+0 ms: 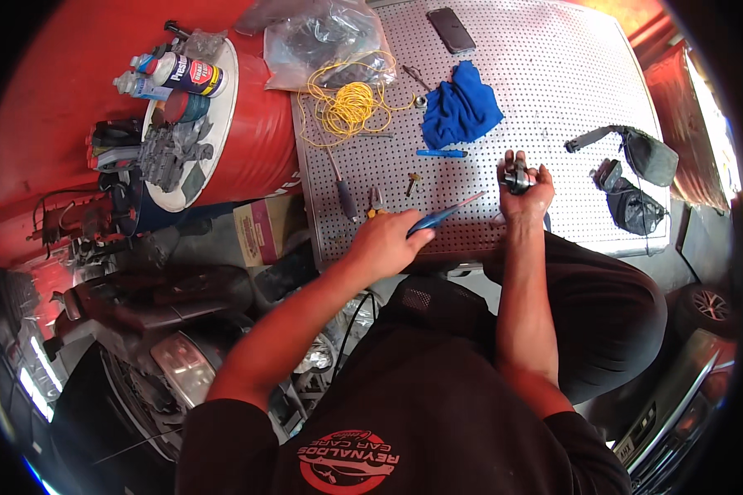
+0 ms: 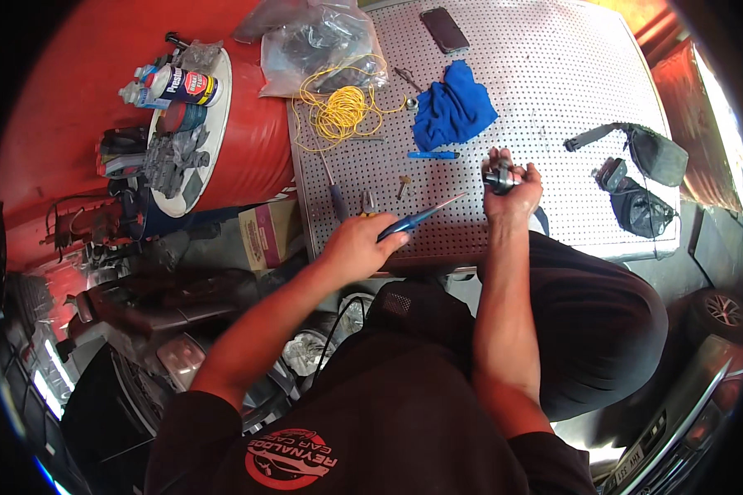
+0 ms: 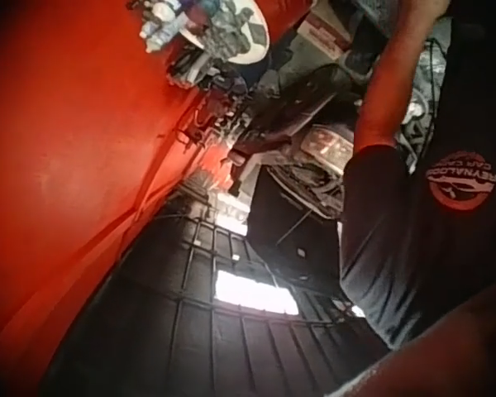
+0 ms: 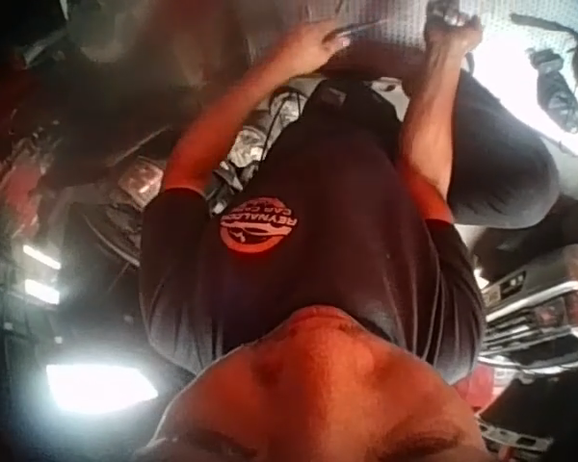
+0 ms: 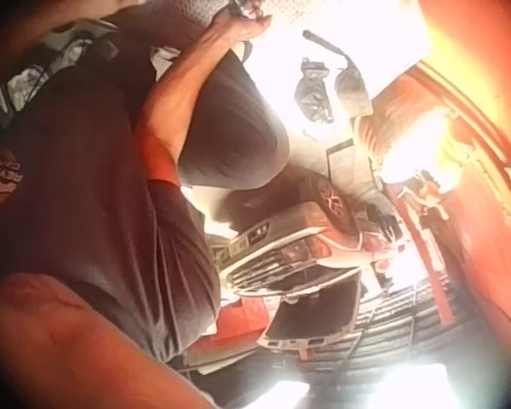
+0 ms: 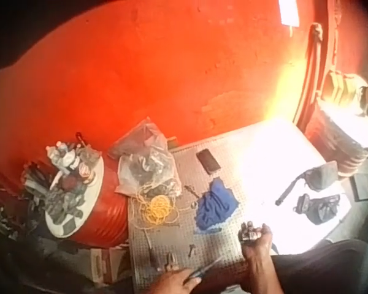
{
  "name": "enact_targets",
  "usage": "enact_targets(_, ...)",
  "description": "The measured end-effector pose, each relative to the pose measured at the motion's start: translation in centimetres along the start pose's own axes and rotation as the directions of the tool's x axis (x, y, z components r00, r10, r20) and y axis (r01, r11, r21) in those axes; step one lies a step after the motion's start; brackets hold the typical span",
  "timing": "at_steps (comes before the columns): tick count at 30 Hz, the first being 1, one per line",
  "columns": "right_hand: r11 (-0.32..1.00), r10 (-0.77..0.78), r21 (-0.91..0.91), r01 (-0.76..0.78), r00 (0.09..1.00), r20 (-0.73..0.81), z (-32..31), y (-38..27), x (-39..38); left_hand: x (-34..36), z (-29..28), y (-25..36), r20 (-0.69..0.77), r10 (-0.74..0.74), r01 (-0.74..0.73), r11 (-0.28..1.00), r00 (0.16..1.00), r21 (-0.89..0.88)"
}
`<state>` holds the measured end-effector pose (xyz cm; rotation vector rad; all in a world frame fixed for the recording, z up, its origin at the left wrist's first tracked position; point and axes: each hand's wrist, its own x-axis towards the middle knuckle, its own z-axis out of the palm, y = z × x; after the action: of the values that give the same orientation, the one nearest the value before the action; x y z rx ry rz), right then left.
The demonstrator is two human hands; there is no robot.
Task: Cleaning and reassembling a mechanical automotive component, possibly an alternator or starter part, using small tools and sandpaper.
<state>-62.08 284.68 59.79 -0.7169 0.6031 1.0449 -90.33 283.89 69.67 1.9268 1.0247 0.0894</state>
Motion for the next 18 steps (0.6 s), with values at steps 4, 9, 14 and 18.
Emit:
enact_targets(4, 0.982, 0.182, -0.062, -0.178, 0.980, 0.077, -2.6, -1.1, 1.6, -2.1, 5.4, -9.4, -0.179, -0.310, 0.349, 0.899, 0.934, 0.265)
enact_targets(9, 0.919, 0.394, 0.023, -0.394, 0.916, -0.076, -4.0, 2.0, 0.6, -0.6, 13.6, -17.7, -0.262, -0.282, 0.358, 0.879, 0.923, 0.316)
enact_targets(14, 0.859, 0.498, 0.071, -0.507, 0.859, 0.116, -4.5, 2.7, -2.2, 2.4, 14.3, -18.0, -0.227, -0.239, 0.314, 0.863, 0.944, 0.397)
enact_targets(18, 0.769, 0.617, 0.084, -0.634, 0.770, 0.164, -3.5, 3.7, -5.1, 2.4, 12.9, -18.2, -0.164, -0.270, 0.315, 0.837, 0.949, 0.448)
